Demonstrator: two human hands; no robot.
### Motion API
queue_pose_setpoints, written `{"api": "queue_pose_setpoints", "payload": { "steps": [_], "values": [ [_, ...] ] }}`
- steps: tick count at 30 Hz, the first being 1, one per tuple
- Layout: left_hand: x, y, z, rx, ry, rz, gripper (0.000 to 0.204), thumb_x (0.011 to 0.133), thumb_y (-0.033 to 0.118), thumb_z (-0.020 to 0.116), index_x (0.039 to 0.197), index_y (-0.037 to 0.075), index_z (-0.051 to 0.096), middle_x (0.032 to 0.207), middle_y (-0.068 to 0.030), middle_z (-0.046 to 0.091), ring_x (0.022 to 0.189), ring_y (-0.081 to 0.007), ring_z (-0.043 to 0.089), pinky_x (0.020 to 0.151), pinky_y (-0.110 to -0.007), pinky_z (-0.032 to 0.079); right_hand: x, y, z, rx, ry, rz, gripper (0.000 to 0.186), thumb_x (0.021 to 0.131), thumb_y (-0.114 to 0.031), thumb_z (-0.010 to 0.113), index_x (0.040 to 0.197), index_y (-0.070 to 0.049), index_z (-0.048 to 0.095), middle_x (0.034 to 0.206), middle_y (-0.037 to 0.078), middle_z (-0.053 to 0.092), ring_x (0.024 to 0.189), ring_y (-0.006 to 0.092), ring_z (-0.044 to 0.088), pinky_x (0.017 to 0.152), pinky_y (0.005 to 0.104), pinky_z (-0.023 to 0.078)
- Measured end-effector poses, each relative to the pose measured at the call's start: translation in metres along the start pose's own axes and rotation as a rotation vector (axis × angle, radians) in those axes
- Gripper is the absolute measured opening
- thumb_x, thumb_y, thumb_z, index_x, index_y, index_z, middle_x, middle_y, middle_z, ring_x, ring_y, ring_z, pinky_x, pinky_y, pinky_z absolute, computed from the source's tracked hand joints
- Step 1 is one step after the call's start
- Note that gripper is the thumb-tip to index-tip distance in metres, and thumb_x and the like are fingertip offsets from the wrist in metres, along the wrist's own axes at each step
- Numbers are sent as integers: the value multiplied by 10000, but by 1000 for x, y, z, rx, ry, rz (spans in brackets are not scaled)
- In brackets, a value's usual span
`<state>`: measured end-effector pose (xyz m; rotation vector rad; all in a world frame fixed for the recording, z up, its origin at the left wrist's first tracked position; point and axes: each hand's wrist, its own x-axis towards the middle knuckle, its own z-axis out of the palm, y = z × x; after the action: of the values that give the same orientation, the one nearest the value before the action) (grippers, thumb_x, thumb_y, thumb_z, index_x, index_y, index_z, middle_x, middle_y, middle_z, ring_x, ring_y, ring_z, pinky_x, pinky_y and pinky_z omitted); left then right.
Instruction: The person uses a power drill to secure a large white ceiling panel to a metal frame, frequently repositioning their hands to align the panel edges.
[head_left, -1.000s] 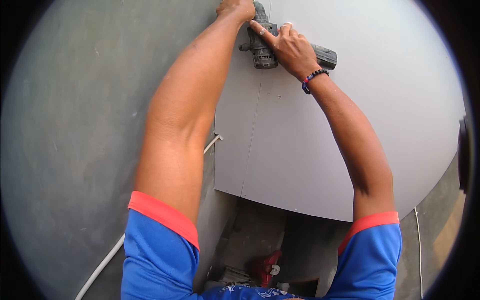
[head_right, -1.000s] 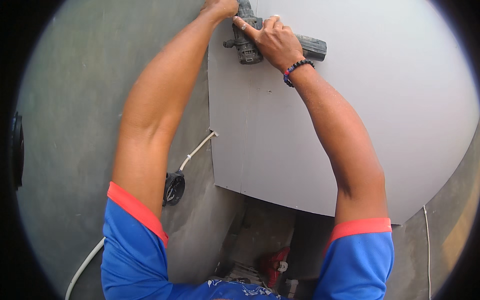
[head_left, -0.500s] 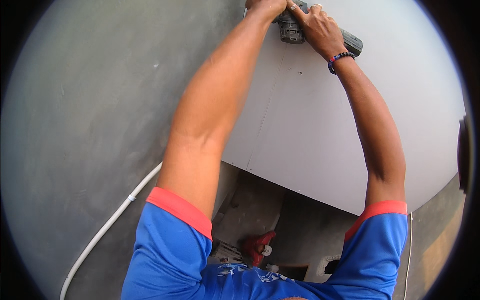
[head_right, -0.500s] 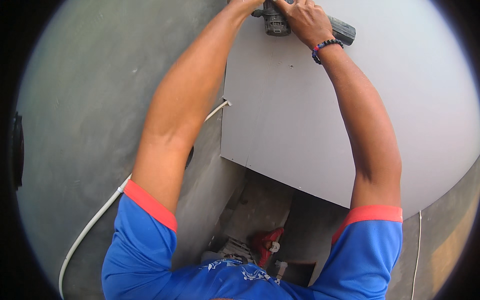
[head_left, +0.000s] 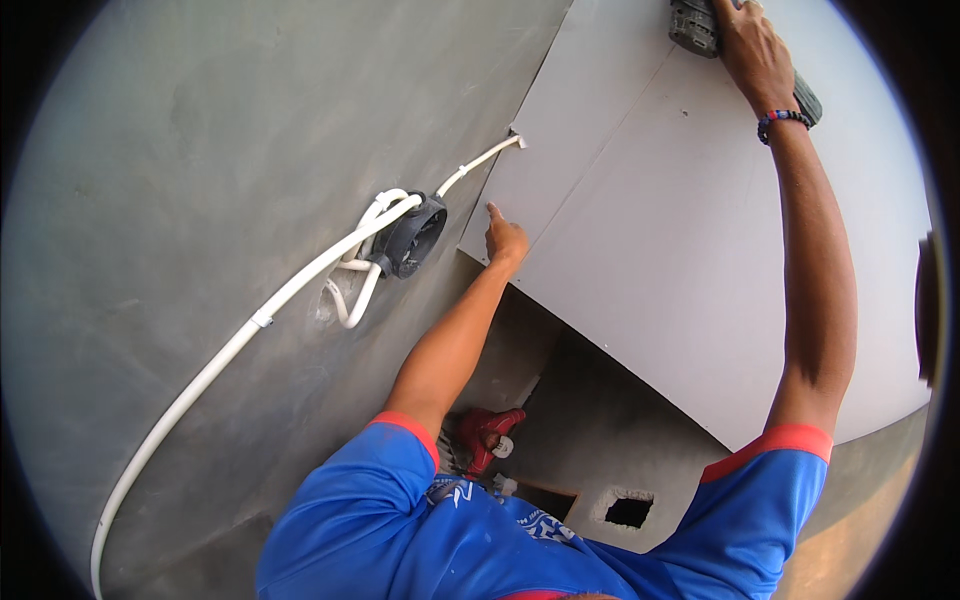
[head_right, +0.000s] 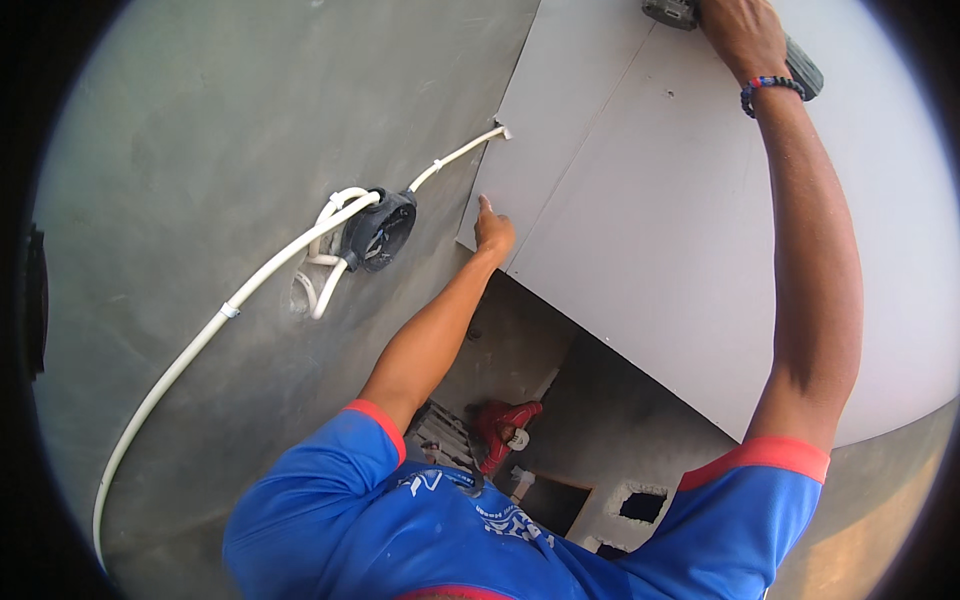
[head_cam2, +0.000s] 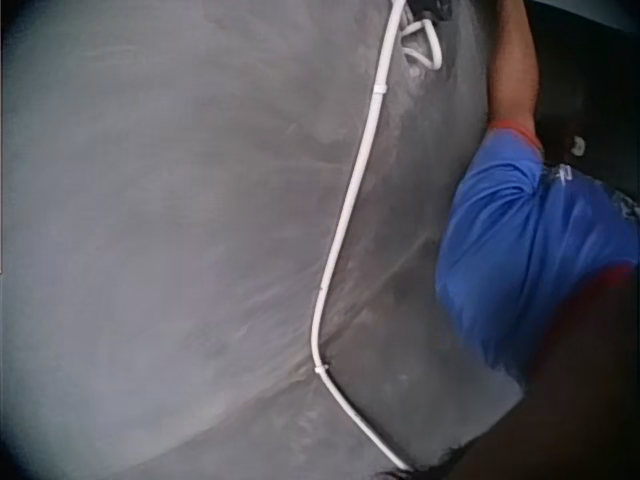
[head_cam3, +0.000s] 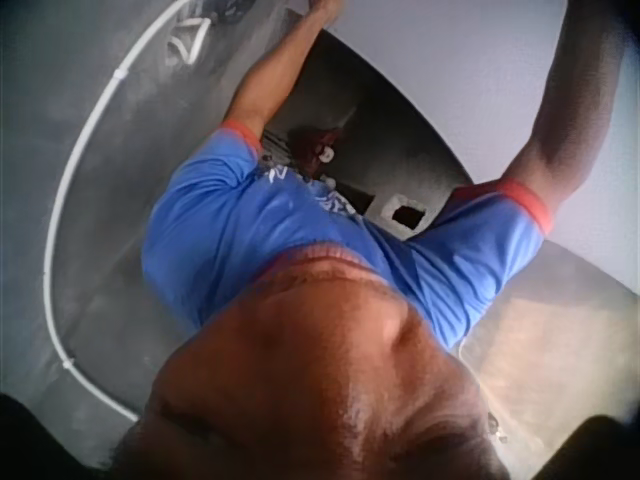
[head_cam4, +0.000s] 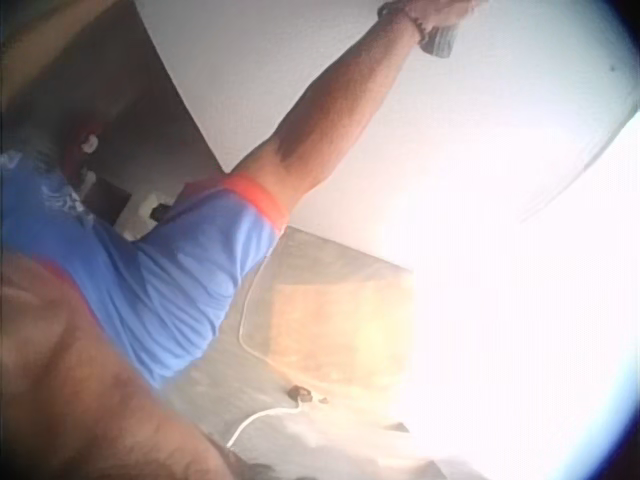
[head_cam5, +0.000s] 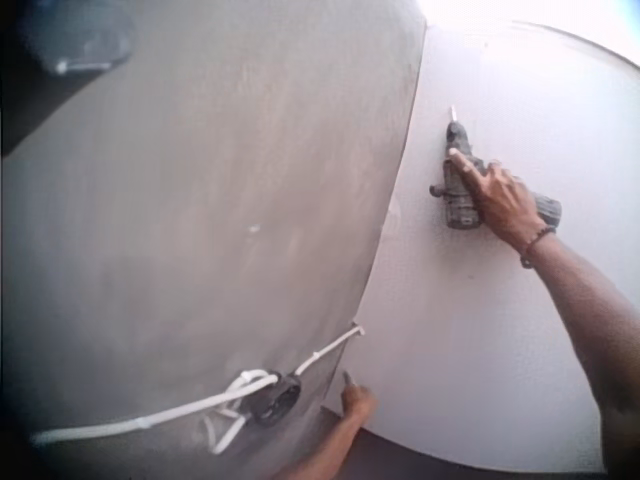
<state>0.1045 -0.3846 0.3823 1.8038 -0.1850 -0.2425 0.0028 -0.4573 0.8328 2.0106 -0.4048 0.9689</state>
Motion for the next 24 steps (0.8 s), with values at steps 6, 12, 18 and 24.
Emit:
{"api": "queue_pose_setpoints", "payload": {
  "steps": [6, 12, 18, 24],
  "values": [
    [6, -23, 8, -147, -70, -66, 737, 895, 72, 462, 1547, 174, 137, 1041, -264, 651, 949, -388, 652, 871, -479, 513, -1, 6, -10, -25, 49, 1, 785, 933, -44, 565, 1529, -318, 134, 1039, 249, 577, 791, 332, 664, 633, 422, 620],
    [6, -46, -19, 7, -131, 97, 753, 887, 47, 465, 1550, 158, 126, 1099, -257, 644, 957, -380, 650, 875, -463, 506, -8, -9, -15, 76, 56, -5, 773, 888, 4, 552, 1520, -272, 203, 1038, 251, 574, 864, 411, 640, 728, 483, 553],
    [6, -108, 0, -88, -104, -291, 700, 890, -11, 412, 1539, 108, 178, 1467, -239, 402, 1215, -335, 551, 1030, -393, 456, -10, 6, -20, 64, 36, 7, 762, 880, 19, 547, 1510, -262, 226, 1038, 254, 572, 872, 422, 632, 729, 488, 548],
    [15, -100, -7, -294, -396, -533, 730, 905, 1, 402, 1557, 195, 137, 1372, -196, 418, 1170, -285, 521, 983, -375, 424, -21, 17, -4, 7, 19, -3, 854, 836, 49, 596, 1518, -265, 188, 1059, 246, 562, 878, 420, 631, 734, 492, 552]
  ]
}}
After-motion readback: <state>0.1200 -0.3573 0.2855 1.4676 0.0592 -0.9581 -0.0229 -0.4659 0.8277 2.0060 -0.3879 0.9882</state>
